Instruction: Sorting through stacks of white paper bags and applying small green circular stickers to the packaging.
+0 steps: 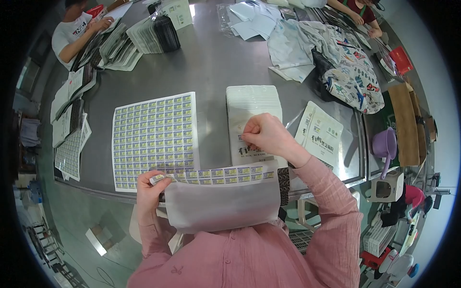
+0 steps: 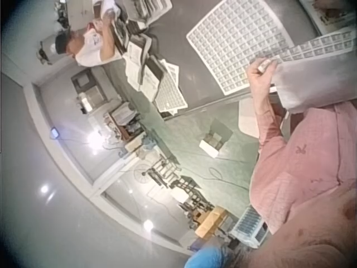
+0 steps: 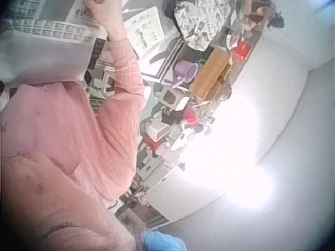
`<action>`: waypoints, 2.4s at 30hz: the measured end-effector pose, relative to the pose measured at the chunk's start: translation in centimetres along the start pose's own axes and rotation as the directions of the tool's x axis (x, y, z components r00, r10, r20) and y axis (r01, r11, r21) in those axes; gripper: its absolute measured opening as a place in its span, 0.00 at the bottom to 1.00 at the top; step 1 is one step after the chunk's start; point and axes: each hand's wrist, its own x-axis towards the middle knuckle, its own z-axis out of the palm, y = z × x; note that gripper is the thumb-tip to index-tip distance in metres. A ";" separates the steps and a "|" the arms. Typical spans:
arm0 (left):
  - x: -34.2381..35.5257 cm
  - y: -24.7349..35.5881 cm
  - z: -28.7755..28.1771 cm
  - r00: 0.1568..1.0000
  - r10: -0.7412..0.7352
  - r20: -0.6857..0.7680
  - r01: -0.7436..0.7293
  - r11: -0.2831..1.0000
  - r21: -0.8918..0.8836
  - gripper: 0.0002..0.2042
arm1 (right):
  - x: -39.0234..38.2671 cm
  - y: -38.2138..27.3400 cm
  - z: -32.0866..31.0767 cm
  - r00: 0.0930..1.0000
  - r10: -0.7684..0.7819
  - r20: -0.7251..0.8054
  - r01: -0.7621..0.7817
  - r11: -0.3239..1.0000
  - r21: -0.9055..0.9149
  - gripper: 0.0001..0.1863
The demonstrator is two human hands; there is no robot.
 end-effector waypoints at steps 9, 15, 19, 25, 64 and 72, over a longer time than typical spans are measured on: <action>-0.1 -0.1 0.2 0.998 -0.007 -0.068 0.012 0.998 0.060 0.09 | -2.9 -0.2 -0.1 0.924 -0.130 -0.358 -0.161 0.720 -0.675 0.37; -0.3 -0.1 0.4 0.997 0.049 -0.060 -0.043 0.995 0.089 0.11 | -7.4 7.4 0.1 0.733 -0.386 -0.560 -0.129 0.730 -0.672 0.37; -0.6 0.3 0.8 0.996 0.005 -0.094 0.001 0.998 0.065 0.11 | -7.9 7.0 1.9 0.618 -0.429 -0.659 -0.084 0.798 -0.597 0.28; -0.4 0.5 0.4 0.997 -0.034 -0.075 0.040 0.996 0.080 0.10 | -9.9 9.6 -1.8 0.703 -0.036 -0.710 -0.128 0.976 -0.176 0.16; -0.3 -0.5 0.0 0.998 -0.021 -0.056 0.020 1.000 -0.011 0.12 | -0.3 -1.3 -1.5 0.998 0.021 0.062 -0.014 0.995 -0.103 0.11; -0.4 0.4 0.5 0.999 -0.030 -0.024 0.030 0.999 0.014 0.11 | 0.3 -1.1 -1.1 0.999 0.025 0.037 -0.020 0.991 -0.130 0.12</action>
